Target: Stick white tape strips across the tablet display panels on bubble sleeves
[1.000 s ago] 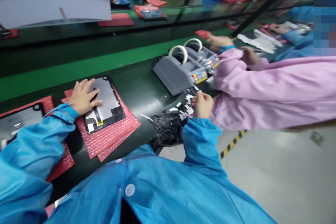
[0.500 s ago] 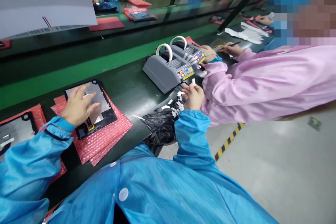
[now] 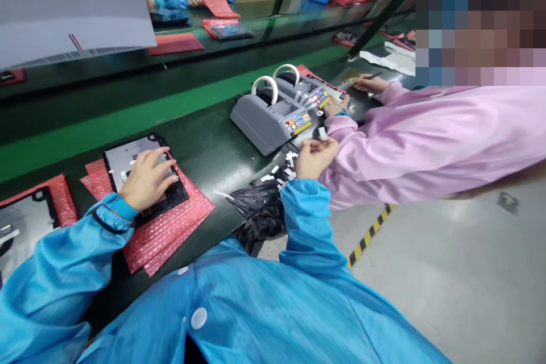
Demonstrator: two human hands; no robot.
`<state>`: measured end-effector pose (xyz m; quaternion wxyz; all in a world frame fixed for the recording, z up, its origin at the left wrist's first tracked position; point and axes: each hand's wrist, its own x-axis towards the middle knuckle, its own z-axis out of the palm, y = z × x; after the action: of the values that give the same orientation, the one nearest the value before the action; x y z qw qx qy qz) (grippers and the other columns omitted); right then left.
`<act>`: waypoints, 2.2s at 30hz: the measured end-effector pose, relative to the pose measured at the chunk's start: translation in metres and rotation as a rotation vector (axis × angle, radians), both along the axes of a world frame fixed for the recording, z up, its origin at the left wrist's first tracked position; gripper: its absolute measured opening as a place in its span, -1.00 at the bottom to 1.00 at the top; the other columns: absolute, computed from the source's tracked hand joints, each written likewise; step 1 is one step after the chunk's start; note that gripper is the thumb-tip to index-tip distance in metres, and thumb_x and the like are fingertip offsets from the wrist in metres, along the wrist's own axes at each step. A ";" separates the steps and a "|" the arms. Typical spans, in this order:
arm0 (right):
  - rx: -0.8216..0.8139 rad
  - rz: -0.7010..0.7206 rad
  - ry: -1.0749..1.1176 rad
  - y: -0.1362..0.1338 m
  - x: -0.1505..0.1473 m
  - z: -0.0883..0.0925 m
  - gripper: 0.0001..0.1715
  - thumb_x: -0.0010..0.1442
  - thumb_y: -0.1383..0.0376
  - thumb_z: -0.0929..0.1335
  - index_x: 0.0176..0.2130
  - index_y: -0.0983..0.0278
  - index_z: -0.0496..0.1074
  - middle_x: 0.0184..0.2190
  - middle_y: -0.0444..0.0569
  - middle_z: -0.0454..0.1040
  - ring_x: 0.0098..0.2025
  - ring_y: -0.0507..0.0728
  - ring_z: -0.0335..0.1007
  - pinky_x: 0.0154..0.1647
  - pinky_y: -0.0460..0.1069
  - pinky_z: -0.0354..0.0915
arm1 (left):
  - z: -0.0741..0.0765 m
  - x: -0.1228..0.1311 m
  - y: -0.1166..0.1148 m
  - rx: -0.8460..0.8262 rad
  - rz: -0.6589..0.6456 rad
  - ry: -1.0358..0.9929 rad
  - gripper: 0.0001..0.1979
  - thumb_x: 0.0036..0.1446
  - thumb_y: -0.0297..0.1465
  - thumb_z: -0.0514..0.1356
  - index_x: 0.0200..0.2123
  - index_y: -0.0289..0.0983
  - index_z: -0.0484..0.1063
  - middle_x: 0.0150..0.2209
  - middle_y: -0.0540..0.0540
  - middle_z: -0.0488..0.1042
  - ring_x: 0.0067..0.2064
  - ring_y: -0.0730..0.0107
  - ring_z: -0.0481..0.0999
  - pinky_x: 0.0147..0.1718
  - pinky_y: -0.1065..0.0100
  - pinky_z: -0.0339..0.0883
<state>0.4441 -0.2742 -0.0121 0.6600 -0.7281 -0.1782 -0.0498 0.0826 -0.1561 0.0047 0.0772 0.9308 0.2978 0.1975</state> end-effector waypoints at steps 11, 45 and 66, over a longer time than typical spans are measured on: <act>-0.097 1.251 0.077 0.039 -0.165 0.010 -0.52 0.02 0.14 0.41 -0.18 0.16 0.09 -0.49 -0.23 0.38 -0.48 0.00 0.34 -0.42 -0.05 0.27 | 0.019 0.023 -0.014 -0.376 -0.007 -0.196 -0.78 0.13 -0.24 0.18 -0.30 -0.29 0.45 -0.38 -0.06 0.49 -0.27 0.35 0.43 -0.16 0.27 0.28; -0.410 1.301 0.250 0.125 -0.195 -0.047 -0.51 -0.14 0.34 0.34 -0.27 0.17 -0.02 -0.60 -0.34 0.35 -0.60 -0.04 0.26 -0.48 -0.08 0.19 | -0.017 0.018 0.014 -0.466 0.575 0.128 -0.81 0.13 -0.36 0.14 -0.48 -0.29 0.45 -0.19 -0.22 0.41 0.03 -0.04 0.26 -0.04 -0.01 0.18; -0.408 1.202 0.055 0.121 -0.191 -0.047 -0.62 -0.10 0.37 0.35 -0.31 0.19 0.09 -0.61 -0.34 0.21 -0.53 -0.03 0.17 -0.38 -0.06 0.16 | -0.025 0.010 0.012 -0.395 0.613 0.031 -0.90 0.04 -0.41 0.20 -0.31 -0.26 0.40 -0.18 -0.19 0.40 -0.02 0.01 0.28 -0.08 0.06 0.16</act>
<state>0.2536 -0.1534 -0.0587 0.4250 -0.6131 -0.5447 0.3830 0.0924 -0.1440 -0.0208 0.1882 0.7682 0.5966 0.1361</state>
